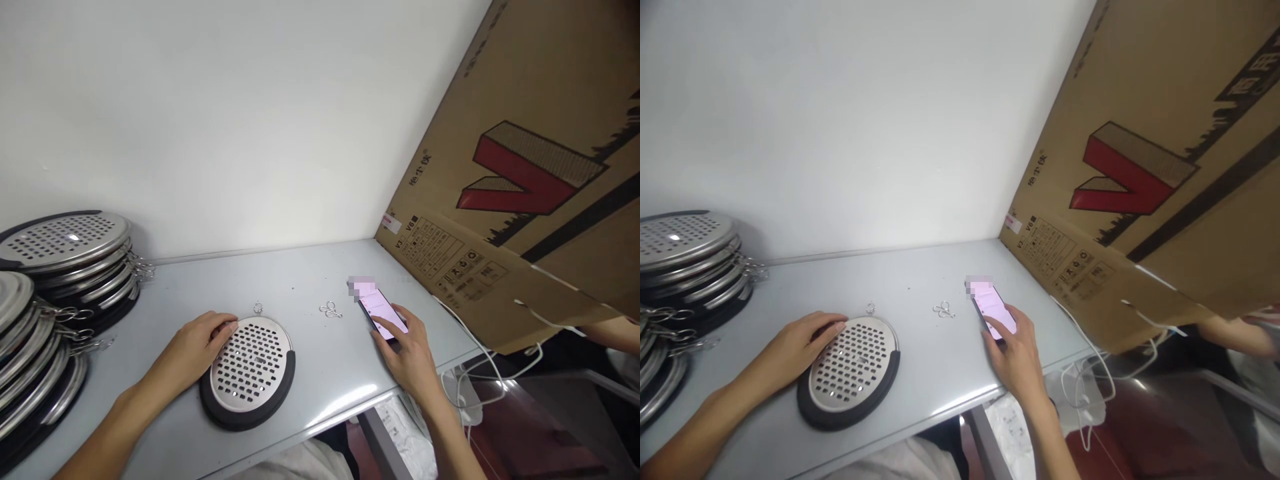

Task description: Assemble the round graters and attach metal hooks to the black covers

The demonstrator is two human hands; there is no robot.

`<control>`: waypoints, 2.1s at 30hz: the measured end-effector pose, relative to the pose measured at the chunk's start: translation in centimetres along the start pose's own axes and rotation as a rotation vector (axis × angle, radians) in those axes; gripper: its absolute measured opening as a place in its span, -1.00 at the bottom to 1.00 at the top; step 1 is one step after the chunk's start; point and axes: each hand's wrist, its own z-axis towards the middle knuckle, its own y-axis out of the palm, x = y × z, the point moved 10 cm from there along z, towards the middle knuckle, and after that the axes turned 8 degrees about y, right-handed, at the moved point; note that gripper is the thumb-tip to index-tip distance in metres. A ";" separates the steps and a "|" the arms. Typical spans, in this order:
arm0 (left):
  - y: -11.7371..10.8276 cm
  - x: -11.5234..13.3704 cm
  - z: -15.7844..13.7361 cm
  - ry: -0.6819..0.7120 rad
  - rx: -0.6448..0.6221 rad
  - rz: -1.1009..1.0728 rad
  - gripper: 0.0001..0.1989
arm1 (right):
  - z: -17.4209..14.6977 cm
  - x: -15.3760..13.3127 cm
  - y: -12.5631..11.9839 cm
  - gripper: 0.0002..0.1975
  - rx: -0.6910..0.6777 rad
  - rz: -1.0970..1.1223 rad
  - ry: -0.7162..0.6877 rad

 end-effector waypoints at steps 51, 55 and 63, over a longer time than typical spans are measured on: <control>0.5 -0.5 0.2 0.006 -0.029 0.020 -0.62 | -0.2 1.4 -0.3 -0.54 0.060 0.002 0.218; 0.5 -0.4 0.1 0.003 -0.033 0.014 -0.61 | 0.1 0.5 0.4 -0.45 -0.030 -0.080 0.137; 0.4 -0.1 0.0 0.010 -0.027 0.009 -0.61 | 0.0 0.7 0.2 -0.43 0.016 -0.059 0.166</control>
